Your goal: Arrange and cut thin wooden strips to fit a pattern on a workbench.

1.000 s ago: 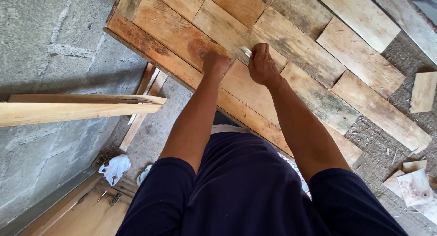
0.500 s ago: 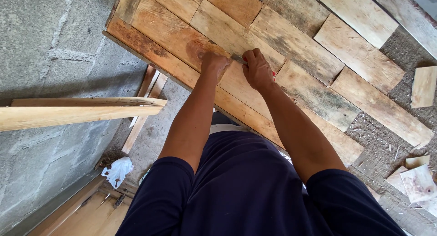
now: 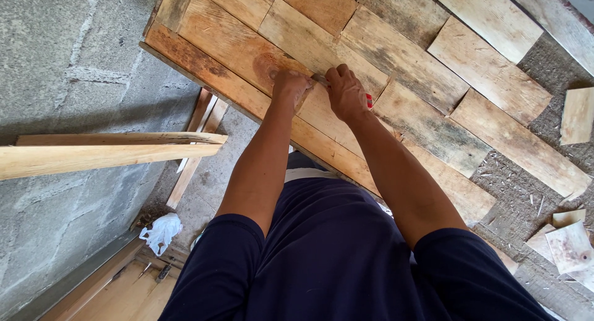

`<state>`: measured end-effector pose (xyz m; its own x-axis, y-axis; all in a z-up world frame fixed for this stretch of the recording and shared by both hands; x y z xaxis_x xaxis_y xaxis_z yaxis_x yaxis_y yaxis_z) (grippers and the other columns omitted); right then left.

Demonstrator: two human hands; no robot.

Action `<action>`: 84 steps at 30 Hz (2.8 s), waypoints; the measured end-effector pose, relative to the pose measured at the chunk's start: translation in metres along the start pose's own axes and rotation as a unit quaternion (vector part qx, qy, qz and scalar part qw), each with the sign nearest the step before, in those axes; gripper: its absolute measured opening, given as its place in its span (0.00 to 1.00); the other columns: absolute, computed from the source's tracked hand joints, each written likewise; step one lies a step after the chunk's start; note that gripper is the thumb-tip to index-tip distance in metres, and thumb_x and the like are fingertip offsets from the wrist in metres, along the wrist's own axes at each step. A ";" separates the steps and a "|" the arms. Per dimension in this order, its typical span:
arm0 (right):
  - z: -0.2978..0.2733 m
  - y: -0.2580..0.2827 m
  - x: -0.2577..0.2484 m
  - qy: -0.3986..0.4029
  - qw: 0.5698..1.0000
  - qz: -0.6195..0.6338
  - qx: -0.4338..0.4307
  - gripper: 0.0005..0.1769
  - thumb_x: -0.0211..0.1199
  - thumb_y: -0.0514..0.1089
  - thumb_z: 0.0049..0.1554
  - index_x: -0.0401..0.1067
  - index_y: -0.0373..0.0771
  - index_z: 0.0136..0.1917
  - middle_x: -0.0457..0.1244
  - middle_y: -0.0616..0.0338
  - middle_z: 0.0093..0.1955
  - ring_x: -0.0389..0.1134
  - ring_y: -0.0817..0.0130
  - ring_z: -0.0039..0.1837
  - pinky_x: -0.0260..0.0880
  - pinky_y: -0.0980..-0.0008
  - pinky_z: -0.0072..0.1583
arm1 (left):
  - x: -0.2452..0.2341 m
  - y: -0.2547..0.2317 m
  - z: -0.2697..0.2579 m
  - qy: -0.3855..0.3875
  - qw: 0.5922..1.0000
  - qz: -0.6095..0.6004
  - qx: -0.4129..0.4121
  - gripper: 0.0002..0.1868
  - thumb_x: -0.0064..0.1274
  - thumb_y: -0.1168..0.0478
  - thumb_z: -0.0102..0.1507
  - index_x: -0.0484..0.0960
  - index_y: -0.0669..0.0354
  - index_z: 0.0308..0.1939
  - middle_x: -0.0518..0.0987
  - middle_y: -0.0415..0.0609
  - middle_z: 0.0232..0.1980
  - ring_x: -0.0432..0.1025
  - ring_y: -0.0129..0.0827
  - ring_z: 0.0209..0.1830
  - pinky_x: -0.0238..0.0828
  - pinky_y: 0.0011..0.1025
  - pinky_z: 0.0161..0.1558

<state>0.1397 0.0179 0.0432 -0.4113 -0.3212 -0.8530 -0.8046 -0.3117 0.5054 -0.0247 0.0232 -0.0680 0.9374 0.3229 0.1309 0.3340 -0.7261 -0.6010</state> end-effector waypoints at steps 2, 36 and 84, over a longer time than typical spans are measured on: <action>-0.007 -0.003 -0.006 0.002 1.000 -0.005 -0.002 0.11 0.64 0.36 0.60 0.67 0.38 0.55 0.59 0.48 0.55 0.65 0.47 0.58 0.68 0.50 0.57 | -0.001 0.004 0.008 0.001 1.000 -0.008 -0.009 0.04 0.50 0.79 0.62 0.78 0.74 0.39 0.81 0.60 0.43 0.79 0.41 0.42 0.85 0.32 0.45; -0.073 -0.026 -0.066 -0.038 0.946 0.300 0.120 0.22 0.67 0.35 0.57 0.64 0.34 0.62 0.69 0.53 0.48 0.71 0.69 0.50 0.72 0.68 0.53 | 0.066 0.020 -0.105 0.162 0.934 0.186 0.259 0.01 0.57 0.69 0.64 0.82 0.63 0.39 0.83 0.42 0.36 0.75 0.21 0.34 0.74 0.24 0.38; -0.229 -0.091 -0.119 -0.248 0.942 0.211 0.080 0.34 0.69 0.31 0.53 0.57 0.34 0.68 0.71 0.48 0.47 0.75 0.56 0.47 0.77 0.64 0.47 | 0.192 0.123 -0.133 0.272 0.906 0.163 0.279 0.03 0.53 0.72 0.67 0.80 0.65 0.43 0.81 0.47 0.40 0.73 0.25 0.39 0.71 0.26 0.42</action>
<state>0.3600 -0.1208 0.1282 -0.8264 0.0841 -0.5567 -0.5628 -0.0978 0.8208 0.2093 -0.0853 -0.0123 0.9382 -0.3104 0.1530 0.0713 -0.2594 -0.9631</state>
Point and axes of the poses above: each hand's wrist, its own z-axis towards the middle knuckle, its own x-axis out of the palm, y = z × x, the point moved 3 cm from there along z, towards the middle knuckle
